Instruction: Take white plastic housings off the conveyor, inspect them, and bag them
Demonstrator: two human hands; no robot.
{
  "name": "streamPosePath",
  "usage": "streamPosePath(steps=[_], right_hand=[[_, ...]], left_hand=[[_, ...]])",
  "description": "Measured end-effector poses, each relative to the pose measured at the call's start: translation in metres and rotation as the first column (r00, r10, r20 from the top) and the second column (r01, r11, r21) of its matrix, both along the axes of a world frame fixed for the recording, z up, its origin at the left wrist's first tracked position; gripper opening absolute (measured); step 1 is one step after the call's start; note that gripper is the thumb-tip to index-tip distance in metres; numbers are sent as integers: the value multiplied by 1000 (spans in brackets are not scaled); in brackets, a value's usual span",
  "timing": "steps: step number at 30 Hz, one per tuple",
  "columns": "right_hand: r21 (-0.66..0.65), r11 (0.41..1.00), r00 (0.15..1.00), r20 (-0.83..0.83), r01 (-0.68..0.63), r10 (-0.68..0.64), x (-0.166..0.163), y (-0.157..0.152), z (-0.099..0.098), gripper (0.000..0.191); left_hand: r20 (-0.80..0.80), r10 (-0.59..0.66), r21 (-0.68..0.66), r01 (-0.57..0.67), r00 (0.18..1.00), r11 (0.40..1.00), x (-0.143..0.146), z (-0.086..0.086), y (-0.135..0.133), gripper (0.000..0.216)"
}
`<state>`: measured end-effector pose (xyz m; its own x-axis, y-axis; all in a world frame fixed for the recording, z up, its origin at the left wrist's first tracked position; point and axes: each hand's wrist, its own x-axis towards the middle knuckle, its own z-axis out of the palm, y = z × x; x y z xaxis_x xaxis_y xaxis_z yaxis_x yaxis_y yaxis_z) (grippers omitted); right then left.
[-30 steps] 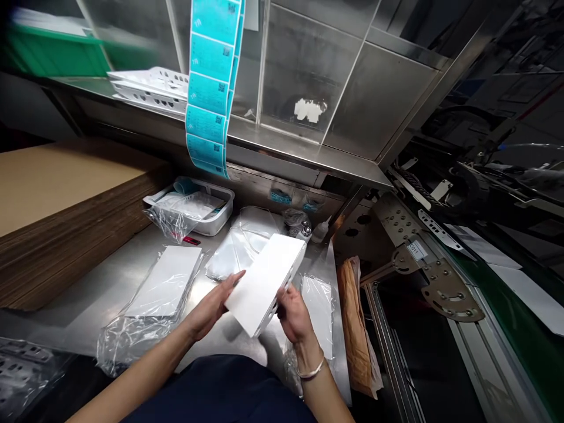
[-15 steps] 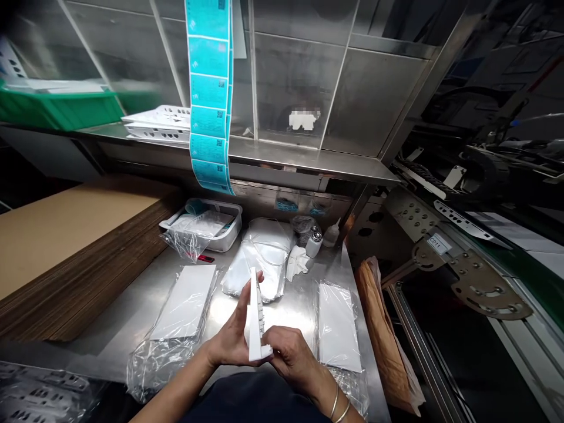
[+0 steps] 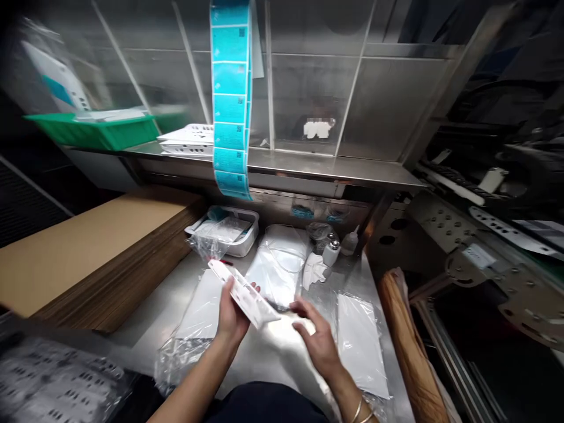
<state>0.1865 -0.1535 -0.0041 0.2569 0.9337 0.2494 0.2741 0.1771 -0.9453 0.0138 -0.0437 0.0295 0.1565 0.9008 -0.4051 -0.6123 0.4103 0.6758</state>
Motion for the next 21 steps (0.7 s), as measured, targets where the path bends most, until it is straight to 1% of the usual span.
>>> streamPosePath(steps=[1,2,3,5,7,9,11,13,14,15,16,17,18,19,20,21], right_hand=[[-19,997,997,4,72,-72,4,4,-3,33],[-35,994,994,45,103,-102,6,8,-8,27],[-45,994,989,113,102,-96,7,13,-13,24],[-55,997,958,284,46,-28,5,25,-27,26],[-32,999,888,460,31,-13,-2,40,-40,31],[39,999,772,633,33,-50,-12,58,-53,32],[97,995,634,769,11,-82,-23,76,-63,29],[80,997,516,854,-13,-62,-33,92,-72,29],[48,999,476,879,-17,-34,-37,98,-75,30],[8,1000,457,890,-17,1,-41,104,-77,31],[-30,999,466,884,-19,35,-43,108,-77,32],[-62,998,512,856,-26,66,-45,110,-76,32],[-89,995,597,797,-39,95,-46,112,-72,32],[-112,992,715,690,-51,115,-47,113,-67,31],[-139,988,844,521,-63,127,-47,113,-58,31],[-168,982,946,296,-84,132,-47,112,-49,32]], left_hand=[[92,73,-172,-56,993,983,-5,3,9,45],[156,122,-284,-74,980,956,-12,6,17,46],[194,149,-335,-78,970,939,-19,10,23,49],[224,178,-328,-98,958,940,-34,16,29,52],[258,198,-303,-115,946,946,-45,21,28,55],[300,206,-296,-115,932,948,-51,23,23,58],[323,203,-291,-107,924,951,-54,25,18,60],[336,191,-284,-95,922,954,-56,26,16,62],[339,183,-276,-89,923,957,-57,26,15,62],[341,175,-263,-85,924,961,-59,27,15,62],[342,165,-247,-81,925,966,-60,27,16,61],[340,150,-228,-73,928,971,-61,27,16,59],[331,127,-204,-60,935,977,-62,27,17,57],[300,96,-174,-45,949,984,-62,26,17,54],[250,64,-144,-28,966,989,-61,24,17,50],[191,35,-121,-12,981,993,-59,21,17,44]])
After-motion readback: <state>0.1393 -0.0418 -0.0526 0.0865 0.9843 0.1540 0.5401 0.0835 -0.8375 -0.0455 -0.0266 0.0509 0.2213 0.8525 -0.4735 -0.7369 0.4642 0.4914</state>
